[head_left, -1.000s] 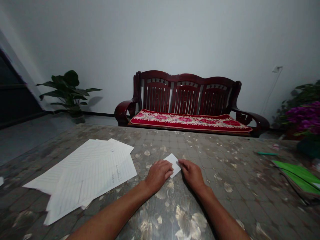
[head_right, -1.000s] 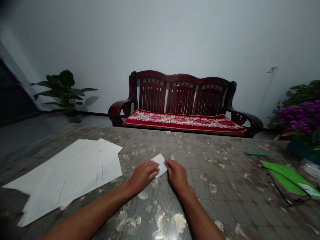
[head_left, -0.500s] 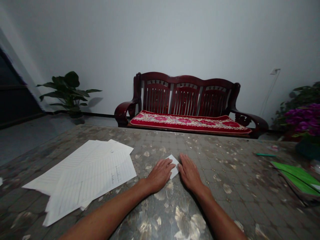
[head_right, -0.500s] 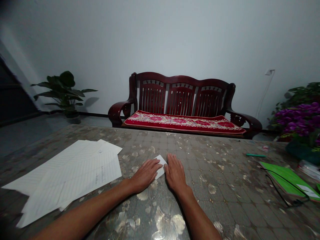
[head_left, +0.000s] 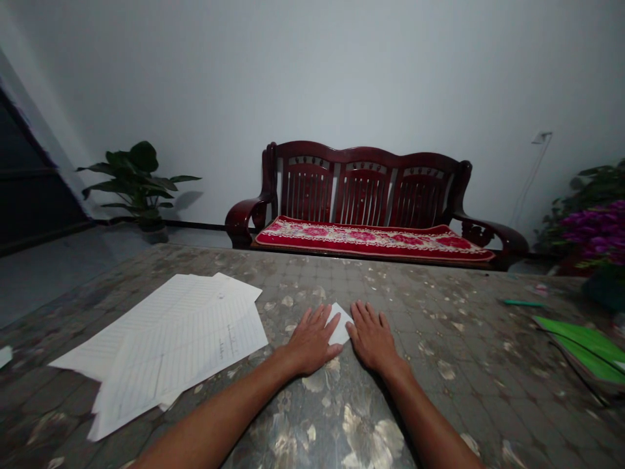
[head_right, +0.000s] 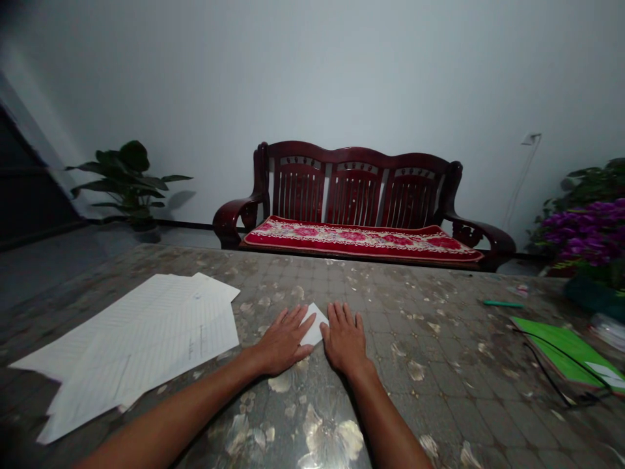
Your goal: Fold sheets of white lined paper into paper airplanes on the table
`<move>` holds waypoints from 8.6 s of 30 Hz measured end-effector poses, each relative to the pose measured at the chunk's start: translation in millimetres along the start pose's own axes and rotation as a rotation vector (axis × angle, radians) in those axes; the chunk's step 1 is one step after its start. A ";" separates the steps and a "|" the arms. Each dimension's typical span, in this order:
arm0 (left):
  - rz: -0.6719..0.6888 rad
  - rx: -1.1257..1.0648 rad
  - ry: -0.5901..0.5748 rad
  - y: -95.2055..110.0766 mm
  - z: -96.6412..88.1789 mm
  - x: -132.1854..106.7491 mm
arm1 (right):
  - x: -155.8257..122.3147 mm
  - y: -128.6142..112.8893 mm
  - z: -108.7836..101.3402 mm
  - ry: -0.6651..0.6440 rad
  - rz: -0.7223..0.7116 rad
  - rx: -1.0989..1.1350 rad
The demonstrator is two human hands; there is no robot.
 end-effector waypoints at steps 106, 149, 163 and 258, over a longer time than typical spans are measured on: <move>-0.059 -0.483 0.198 -61.1 -32.3 -2.3 | -10.3 13.5 -20.6 0.165 -0.069 0.206; -0.151 -0.156 0.342 -33.0 -23.5 4.1 | -3.9 14.9 -20.8 0.120 0.086 -0.015; -0.192 -0.142 0.365 -29.2 -17.4 6.7 | 0.8 18.1 -22.1 0.091 0.146 -0.029; -0.284 0.003 0.275 -13.8 -20.9 5.2 | 3.2 11.2 -19.7 0.073 0.182 -0.090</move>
Point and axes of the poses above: each hand's wrist, its own x-axis towards the middle knuckle, its own z-axis out of the palm, y = z × x, the point moved 4 cm from there along x, towards the middle knuckle, and after that the axes turned 2 degrees about x, right-handed, at the moved point
